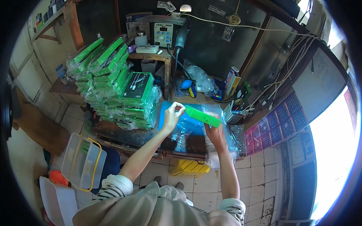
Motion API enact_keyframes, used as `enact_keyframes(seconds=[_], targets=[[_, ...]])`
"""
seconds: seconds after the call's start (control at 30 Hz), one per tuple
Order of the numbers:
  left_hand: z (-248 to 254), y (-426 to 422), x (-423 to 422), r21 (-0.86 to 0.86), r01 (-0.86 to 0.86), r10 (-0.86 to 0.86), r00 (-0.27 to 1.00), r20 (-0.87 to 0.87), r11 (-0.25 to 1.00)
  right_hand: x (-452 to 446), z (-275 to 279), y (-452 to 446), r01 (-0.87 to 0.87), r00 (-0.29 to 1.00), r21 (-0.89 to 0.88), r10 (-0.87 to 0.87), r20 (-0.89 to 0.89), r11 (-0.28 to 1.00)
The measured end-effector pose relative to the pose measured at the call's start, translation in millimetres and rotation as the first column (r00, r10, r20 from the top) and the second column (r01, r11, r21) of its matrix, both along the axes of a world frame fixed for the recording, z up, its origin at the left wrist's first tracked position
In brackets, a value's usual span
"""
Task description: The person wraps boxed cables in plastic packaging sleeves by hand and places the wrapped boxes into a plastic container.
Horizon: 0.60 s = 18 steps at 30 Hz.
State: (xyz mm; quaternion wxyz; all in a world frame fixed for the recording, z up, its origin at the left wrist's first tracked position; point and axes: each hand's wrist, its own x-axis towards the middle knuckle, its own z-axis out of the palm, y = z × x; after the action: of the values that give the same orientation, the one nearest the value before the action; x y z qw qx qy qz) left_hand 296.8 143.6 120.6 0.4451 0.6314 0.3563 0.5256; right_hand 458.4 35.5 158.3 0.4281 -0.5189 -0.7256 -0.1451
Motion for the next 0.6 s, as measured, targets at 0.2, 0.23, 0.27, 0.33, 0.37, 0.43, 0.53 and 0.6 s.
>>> enact_keyframes(seconds=[0.2, 0.23, 0.27, 0.33, 0.37, 0.43, 0.53, 0.6], targets=[[8, 2, -5, 0.108, -0.013, 0.027, 0.992, -0.125, 0.994, -6, 3, 0, 0.011, 0.994, -0.051, -0.017, -0.110, 0.999], [8, 3, -6, 0.107, -0.013, 0.027, 0.992, -0.125, 0.994, -6, 1, 0, 0.016, 0.989, -0.080, -0.028, -0.145, 0.997], [9, 3, -6, 0.098, 0.000, 0.015, 0.988, -0.156, 0.995, -6, 1, 0, 0.015, 0.989, -0.081, -0.027, -0.145, 0.997], [11, 5, -7, 0.091, 0.015, 0.003, 0.982, -0.187, 0.996, -7, 0, 1, 0.030, 0.980, -0.182, -0.065, -0.190, 0.983], [10, 6, -6, 0.070, 0.027, -0.011, 0.976, -0.219, 0.997, -6, -2, 2, 0.031, 0.979, -0.182, -0.066, -0.190, 0.983], [11, 9, -5, 0.050, 0.040, -0.027, 0.968, -0.250, 0.998, -4, -7, 6, 0.017, 0.982, -0.184, -0.051, -0.184, 0.983], [13, 13, -5, -0.131, 0.112, -0.128, 0.984, -0.122, 0.985, 3, -20, 10, 0.063, 0.964, -0.237, -0.121, -0.239, 0.969], [11, 19, -9, -0.159, 0.215, -0.215, 0.976, 0.019, 0.964, 7, -17, 11, 0.028, 0.934, -0.313, -0.137, -0.331, 0.949]])
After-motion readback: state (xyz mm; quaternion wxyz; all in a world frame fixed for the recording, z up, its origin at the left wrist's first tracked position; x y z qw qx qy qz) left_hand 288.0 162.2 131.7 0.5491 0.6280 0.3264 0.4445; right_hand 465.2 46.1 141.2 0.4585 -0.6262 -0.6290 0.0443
